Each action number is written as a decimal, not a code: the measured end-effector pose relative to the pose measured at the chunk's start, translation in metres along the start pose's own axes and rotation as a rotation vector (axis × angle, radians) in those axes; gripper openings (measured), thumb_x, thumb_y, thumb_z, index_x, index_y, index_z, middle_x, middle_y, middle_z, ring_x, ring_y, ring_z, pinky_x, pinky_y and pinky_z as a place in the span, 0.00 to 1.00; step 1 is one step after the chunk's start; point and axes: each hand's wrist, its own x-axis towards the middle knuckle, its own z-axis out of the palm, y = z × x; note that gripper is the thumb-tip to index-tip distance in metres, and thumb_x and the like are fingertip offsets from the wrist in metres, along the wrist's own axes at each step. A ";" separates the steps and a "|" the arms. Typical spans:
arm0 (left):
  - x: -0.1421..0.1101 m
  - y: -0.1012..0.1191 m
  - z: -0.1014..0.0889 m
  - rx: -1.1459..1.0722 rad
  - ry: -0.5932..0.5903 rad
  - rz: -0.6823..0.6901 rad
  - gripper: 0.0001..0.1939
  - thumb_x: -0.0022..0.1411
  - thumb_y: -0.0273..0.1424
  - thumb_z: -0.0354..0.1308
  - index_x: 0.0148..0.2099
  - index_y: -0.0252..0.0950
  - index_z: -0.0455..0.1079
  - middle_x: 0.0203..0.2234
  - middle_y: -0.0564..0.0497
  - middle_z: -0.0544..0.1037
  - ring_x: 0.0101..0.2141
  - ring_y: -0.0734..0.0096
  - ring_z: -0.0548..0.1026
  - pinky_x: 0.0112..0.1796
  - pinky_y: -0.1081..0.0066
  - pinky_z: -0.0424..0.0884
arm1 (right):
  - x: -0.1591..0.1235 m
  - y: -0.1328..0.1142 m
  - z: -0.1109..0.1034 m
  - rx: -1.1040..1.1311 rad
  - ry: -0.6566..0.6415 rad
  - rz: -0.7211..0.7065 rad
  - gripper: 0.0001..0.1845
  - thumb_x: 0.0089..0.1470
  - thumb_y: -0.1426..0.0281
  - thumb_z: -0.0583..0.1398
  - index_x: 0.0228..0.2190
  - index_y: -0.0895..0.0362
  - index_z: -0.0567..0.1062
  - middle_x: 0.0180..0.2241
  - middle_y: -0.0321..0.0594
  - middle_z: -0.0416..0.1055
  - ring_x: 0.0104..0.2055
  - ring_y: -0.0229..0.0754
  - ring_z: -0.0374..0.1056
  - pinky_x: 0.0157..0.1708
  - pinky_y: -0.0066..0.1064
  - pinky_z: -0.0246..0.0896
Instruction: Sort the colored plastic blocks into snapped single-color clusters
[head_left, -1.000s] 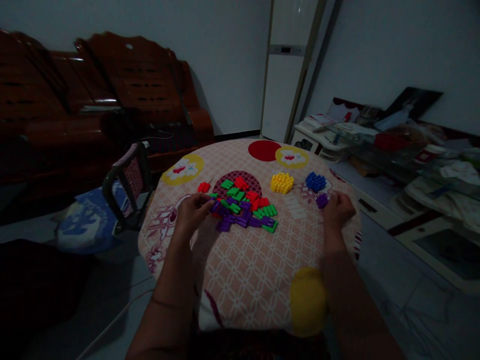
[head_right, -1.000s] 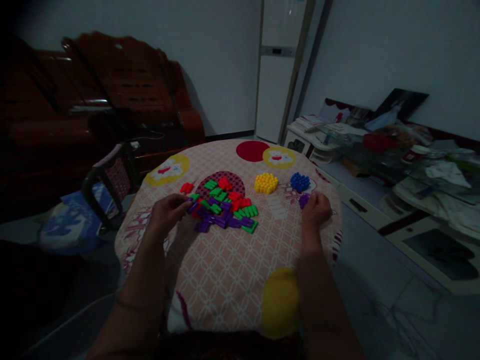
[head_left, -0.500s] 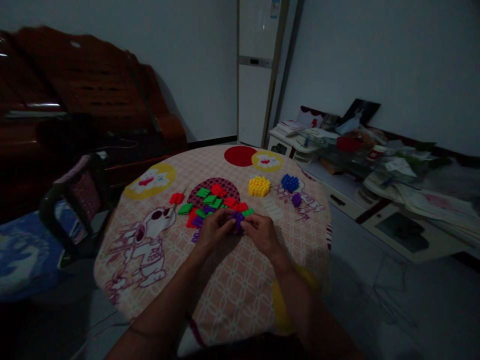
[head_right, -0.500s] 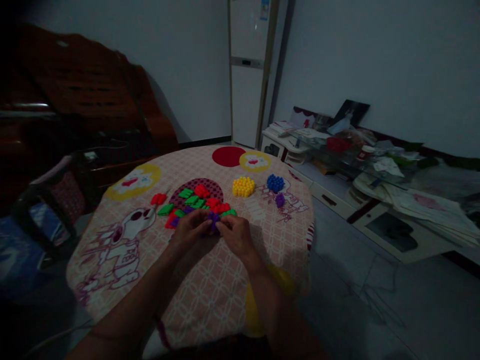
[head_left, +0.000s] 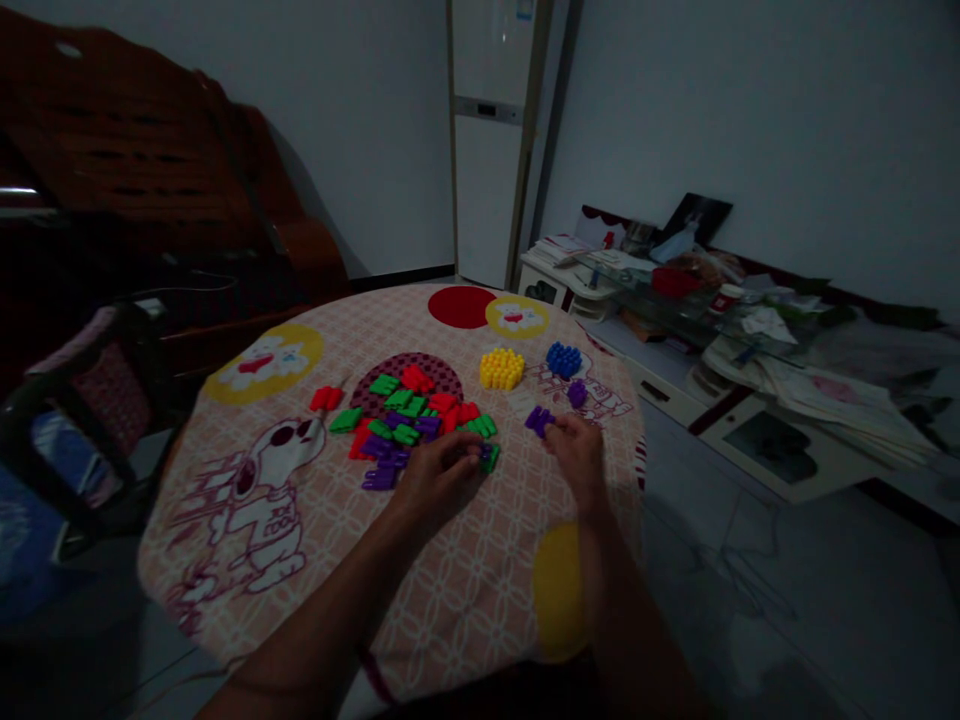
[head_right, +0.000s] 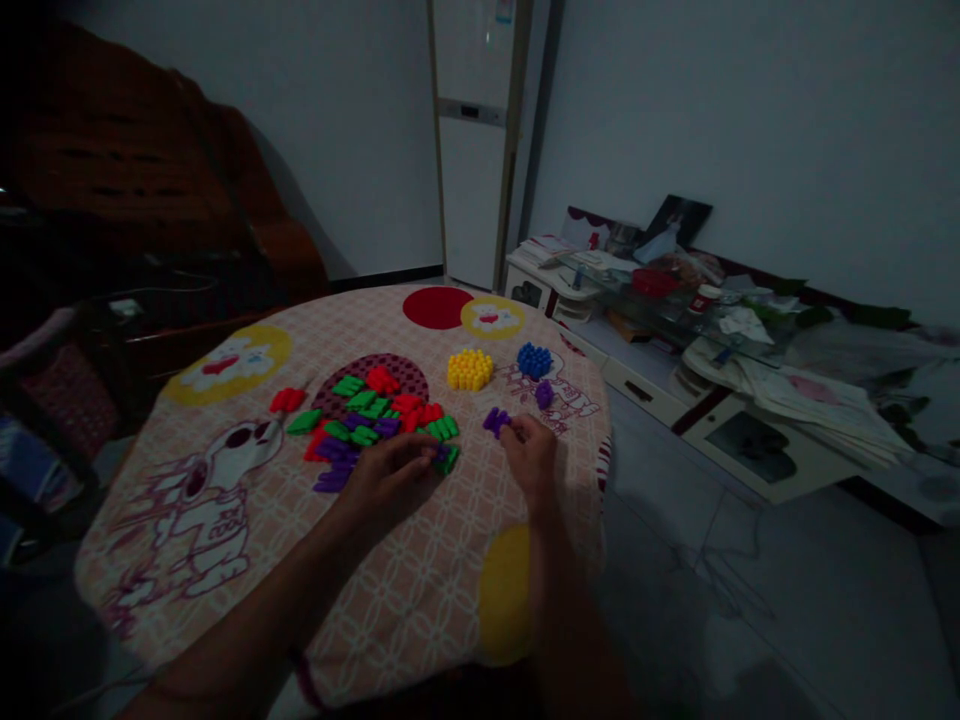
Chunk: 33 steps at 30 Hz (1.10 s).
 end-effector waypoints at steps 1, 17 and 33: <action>0.000 -0.001 -0.001 0.043 -0.005 0.004 0.15 0.53 0.35 0.68 0.42 0.33 0.77 0.30 0.48 0.78 0.28 0.71 0.74 0.28 0.73 0.69 | 0.011 0.008 -0.013 -0.066 0.112 0.002 0.13 0.48 0.59 0.59 0.25 0.56 0.75 0.22 0.34 0.71 0.26 0.39 0.66 0.28 0.29 0.59; 0.001 -0.014 -0.013 0.137 -0.032 0.067 0.14 0.57 0.38 0.64 0.41 0.33 0.79 0.26 0.47 0.78 0.25 0.70 0.73 0.26 0.73 0.67 | 0.071 0.050 -0.055 -0.474 0.310 0.063 0.12 0.41 0.65 0.64 0.30 0.58 0.80 0.29 0.43 0.79 0.32 0.46 0.73 0.36 0.33 0.64; -0.001 -0.015 -0.013 0.156 -0.063 -0.008 0.15 0.58 0.39 0.63 0.41 0.33 0.77 0.24 0.50 0.76 0.22 0.74 0.69 0.23 0.75 0.62 | 0.092 0.051 -0.045 -0.375 0.209 0.114 0.24 0.33 0.71 0.64 0.38 0.59 0.82 0.32 0.40 0.81 0.34 0.48 0.76 0.34 0.33 0.68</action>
